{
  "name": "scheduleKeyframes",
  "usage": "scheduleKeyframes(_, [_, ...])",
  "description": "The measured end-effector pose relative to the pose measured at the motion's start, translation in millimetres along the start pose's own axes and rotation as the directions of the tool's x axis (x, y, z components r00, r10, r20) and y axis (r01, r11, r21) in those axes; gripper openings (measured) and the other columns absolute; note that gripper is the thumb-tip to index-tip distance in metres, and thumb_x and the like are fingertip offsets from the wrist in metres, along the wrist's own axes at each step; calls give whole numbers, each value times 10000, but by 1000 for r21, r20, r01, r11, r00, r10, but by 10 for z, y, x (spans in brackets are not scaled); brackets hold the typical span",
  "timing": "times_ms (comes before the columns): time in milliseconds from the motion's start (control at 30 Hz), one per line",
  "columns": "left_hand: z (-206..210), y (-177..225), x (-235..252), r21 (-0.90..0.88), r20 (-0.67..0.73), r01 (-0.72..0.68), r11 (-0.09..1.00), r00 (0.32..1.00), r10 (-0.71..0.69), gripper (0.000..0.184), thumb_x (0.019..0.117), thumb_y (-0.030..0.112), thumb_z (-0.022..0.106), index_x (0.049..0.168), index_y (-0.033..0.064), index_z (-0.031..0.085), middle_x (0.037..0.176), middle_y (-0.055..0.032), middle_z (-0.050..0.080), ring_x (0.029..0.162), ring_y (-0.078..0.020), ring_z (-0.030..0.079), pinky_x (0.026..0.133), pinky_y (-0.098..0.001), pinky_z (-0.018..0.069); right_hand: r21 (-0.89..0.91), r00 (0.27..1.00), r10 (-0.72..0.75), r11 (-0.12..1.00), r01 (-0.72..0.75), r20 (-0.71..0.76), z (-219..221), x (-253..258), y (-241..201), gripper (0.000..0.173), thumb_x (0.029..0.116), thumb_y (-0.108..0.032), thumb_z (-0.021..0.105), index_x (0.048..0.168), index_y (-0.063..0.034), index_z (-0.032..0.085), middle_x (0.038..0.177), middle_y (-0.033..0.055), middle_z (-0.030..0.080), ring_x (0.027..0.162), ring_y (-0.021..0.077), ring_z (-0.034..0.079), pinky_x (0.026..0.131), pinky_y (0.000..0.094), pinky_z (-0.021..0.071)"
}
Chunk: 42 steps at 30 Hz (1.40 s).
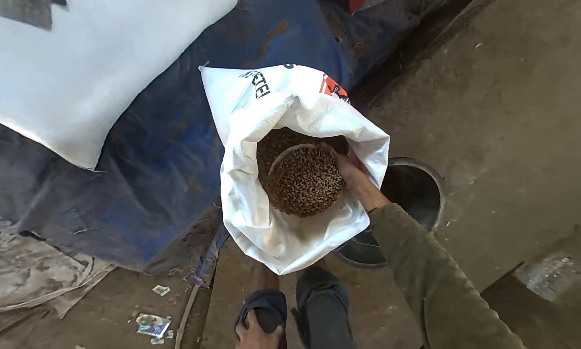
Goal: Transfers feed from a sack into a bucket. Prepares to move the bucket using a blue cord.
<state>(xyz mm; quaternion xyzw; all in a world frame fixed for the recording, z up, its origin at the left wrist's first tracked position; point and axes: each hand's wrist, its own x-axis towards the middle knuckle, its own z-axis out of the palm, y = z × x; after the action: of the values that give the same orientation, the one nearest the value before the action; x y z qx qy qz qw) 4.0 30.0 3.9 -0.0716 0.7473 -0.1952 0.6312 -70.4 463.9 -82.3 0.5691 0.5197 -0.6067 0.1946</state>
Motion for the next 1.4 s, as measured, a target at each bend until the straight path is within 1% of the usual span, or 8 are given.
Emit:
scheduleKeyframes(133, [40, 16, 203, 68, -13, -15, 998, 1000, 16, 1088, 721, 661, 807, 1584, 179, 351, 1565, -287, 368, 1327, -510, 479, 1024, -660, 436, 100, 999, 32, 995, -31, -5, -113, -134, 30, 756, 931, -769, 472, 1426, -207, 570, 1342, 94, 641, 1214, 243, 608, 1001, 535, 508])
scheduleKeyframes(300, [165, -19, 266, 66, -159, -38, 997, 986, 48, 997, 710, 539, 879, 1516, 133, 457, 1529, -299, 398, 1316, -514, 474, 1041, -606, 439, 247, 990, -51, 969, 18, 129, -353, -439, -44, 685, 1016, -706, 317, 1182, -143, 671, 946, 56, 714, 810, 148, 688, 706, 375, 596])
scheduleKeyframes(633, [-177, -75, 225, 221, -105, -115, 968, 984, 141, 1029, 781, 608, 800, 1577, 129, 359, 1555, -306, 369, 1329, -516, 480, 1054, -618, 444, 371, 994, -20, 927, 59, -109, -1422, -1534, 484, 608, 1070, -589, 266, 1131, -152, 684, 900, 2, 728, 792, 94, 699, 709, 321, 612])
scheduleKeyframes(867, [-119, -171, 379, 192, -141, -128, 973, 978, 156, 1051, 736, 580, 853, 1562, 129, 386, 1533, -319, 381, 1281, -516, 513, 1024, -609, 462, -417, 891, -85, 900, -123, -446, -2067, -2324, 1059, 464, 1068, -416, 520, 1322, -55, 665, 1143, 222, 708, 1051, 341, 681, 958, 572, 500])
scheduleKeyframes(933, [-250, -78, 243, 204, -98, -105, 973, 987, 127, 1033, 767, 561, 845, 1573, 126, 367, 1556, -312, 356, 1303, -509, 502, 1044, -592, 454, -574, 872, -114, 792, -209, -476, -1952, -2403, 1237, 542, 1039, -439, 574, 1407, -42, 580, 1159, 278, 688, 1036, 450, 681, 913, 639, 510])
scheduleKeyframes(1033, [-227, -124, 281, 244, -85, -100, 965, 989, 124, 1028, 777, 626, 800, 1574, 145, 363, 1569, -299, 350, 1306, -490, 512, 1042, -579, 470, -644, 852, -34, 671, -368, -522, -1667, -2354, 1519, 592, 1016, -109, 568, 1553, 3, 346, 1432, 302, 526, 1274, 463, 577, 1049, 571, 491])
scheduleKeyframes(1267, [-326, -242, 215, -58, -229, -227, 972, 951, 209, 988, 773, 614, 815, 1517, 81, 444, 1525, -364, 368, 1310, -541, 491, 1036, -643, 458, -762, 524, -602, 628, -156, -603, -1245, -2432, 2347, 655, 702, 146, 661, 1345, 124, 536, 1246, 398, 553, 1173, 583, 554, 995, 625, 491])
scheduleKeyframes(1400, [-574, 22, 99, -517, -490, -558, 649, 815, 311, 848, 957, 496, 635, 1495, -99, 361, 1427, -380, 463, 1308, -500, 494, 1078, -605, 429, -888, 320, -862, 446, 109, -394, -1037, -2595, 1709, 510, 910, -138, 605, 1373, 30, 475, 1300, 304, 580, 1249, 388, 573, 1098, 433, 450])
